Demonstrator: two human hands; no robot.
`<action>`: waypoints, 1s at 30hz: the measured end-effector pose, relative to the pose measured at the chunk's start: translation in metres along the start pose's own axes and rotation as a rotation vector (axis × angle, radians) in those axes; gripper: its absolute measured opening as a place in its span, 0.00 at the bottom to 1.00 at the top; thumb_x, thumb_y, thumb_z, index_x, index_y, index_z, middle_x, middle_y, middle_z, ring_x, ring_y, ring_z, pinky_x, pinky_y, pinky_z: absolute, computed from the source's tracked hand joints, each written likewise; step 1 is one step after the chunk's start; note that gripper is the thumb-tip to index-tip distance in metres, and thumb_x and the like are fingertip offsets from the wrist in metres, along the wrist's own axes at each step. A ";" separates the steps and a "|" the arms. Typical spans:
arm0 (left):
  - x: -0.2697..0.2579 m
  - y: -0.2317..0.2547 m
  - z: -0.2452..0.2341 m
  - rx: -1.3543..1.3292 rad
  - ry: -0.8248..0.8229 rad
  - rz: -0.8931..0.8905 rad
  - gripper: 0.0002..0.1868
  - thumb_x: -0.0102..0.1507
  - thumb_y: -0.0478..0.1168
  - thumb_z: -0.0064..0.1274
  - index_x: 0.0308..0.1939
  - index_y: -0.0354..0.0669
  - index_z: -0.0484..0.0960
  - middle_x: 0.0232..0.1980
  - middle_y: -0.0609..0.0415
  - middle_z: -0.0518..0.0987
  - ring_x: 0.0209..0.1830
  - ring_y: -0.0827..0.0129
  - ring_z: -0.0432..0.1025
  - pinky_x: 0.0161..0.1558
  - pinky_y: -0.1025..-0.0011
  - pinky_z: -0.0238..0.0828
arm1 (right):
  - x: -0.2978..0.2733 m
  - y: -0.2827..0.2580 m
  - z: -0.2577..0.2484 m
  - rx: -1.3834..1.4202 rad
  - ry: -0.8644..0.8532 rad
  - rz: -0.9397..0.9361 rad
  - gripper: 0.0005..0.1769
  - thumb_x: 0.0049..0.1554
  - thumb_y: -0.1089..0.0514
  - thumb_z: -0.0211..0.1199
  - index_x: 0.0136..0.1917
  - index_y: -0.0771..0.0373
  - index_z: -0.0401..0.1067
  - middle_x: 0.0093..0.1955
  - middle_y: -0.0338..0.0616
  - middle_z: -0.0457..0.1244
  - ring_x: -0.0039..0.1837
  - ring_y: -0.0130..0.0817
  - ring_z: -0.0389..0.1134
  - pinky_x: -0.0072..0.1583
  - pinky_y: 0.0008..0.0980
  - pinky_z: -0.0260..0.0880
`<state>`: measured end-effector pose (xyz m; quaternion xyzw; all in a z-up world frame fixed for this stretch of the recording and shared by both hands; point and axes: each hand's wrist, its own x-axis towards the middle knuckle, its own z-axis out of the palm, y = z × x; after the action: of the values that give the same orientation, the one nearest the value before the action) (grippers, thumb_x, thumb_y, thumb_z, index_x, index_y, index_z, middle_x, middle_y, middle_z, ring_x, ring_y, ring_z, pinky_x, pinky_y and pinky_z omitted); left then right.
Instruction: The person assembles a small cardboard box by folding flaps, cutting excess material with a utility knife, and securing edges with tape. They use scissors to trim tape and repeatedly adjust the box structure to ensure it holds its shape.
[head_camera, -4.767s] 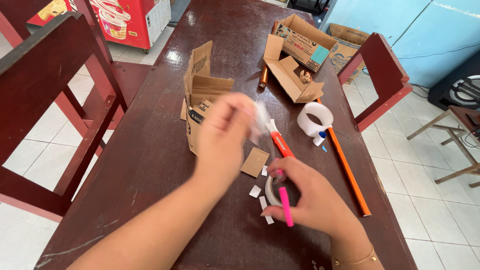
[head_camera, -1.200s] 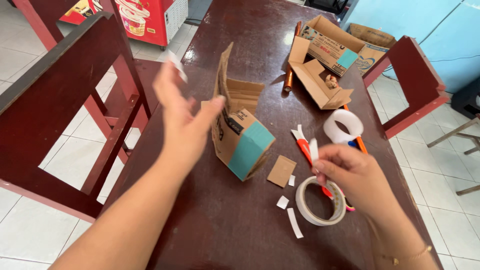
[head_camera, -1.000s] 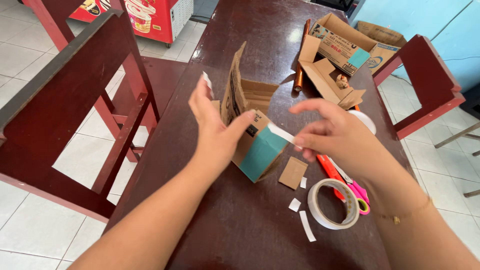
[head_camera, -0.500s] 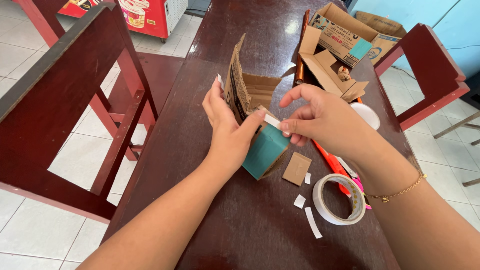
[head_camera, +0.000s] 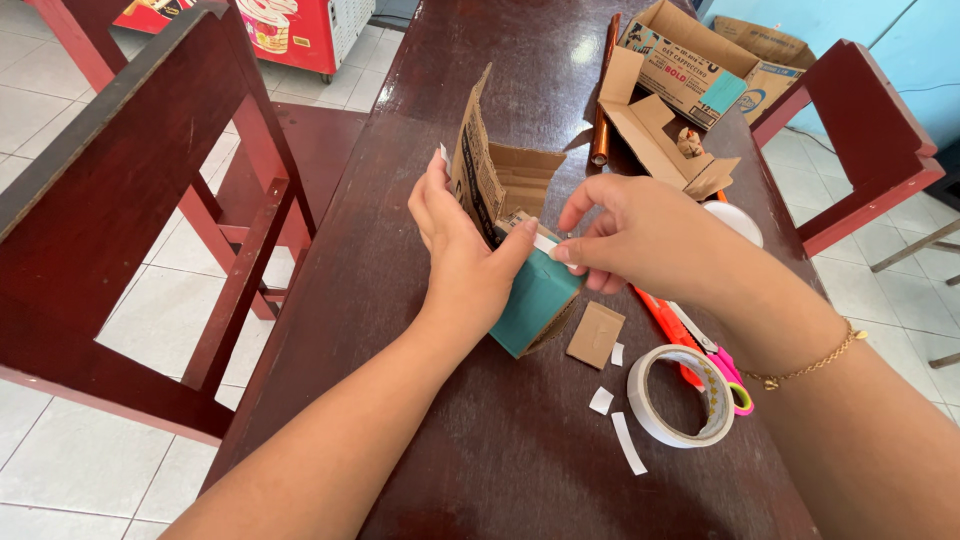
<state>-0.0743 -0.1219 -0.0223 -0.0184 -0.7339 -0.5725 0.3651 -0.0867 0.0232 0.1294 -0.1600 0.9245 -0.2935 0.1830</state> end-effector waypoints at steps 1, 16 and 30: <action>0.000 0.000 0.000 -0.013 0.002 0.001 0.56 0.62 0.41 0.63 0.77 0.27 0.37 0.76 0.32 0.45 0.78 0.42 0.45 0.77 0.50 0.42 | -0.001 -0.001 -0.001 -0.062 -0.037 0.035 0.18 0.54 0.50 0.69 0.51 0.63 0.71 0.35 0.44 0.69 0.34 0.28 0.69 0.38 0.30 0.71; 0.001 -0.014 0.001 -0.118 -0.007 -0.030 0.52 0.62 0.38 0.59 0.78 0.29 0.37 0.75 0.34 0.46 0.77 0.47 0.49 0.77 0.53 0.46 | 0.024 0.068 0.030 0.463 -0.028 -0.088 0.23 0.58 0.45 0.66 0.53 0.69 0.72 0.33 0.39 0.57 0.33 0.25 0.55 0.33 0.28 0.55; -0.009 -0.013 -0.009 -0.146 0.036 -0.039 0.50 0.62 0.37 0.57 0.79 0.31 0.39 0.74 0.37 0.47 0.77 0.49 0.50 0.77 0.53 0.48 | -0.015 0.082 0.042 0.184 0.105 0.380 0.40 0.63 0.27 0.43 0.69 0.60 0.68 0.50 0.59 0.71 0.45 0.46 0.72 0.47 0.44 0.75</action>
<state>-0.0689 -0.1302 -0.0374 -0.0203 -0.6838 -0.6317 0.3647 -0.0710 0.0729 0.0516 0.0501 0.9157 -0.3448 0.2005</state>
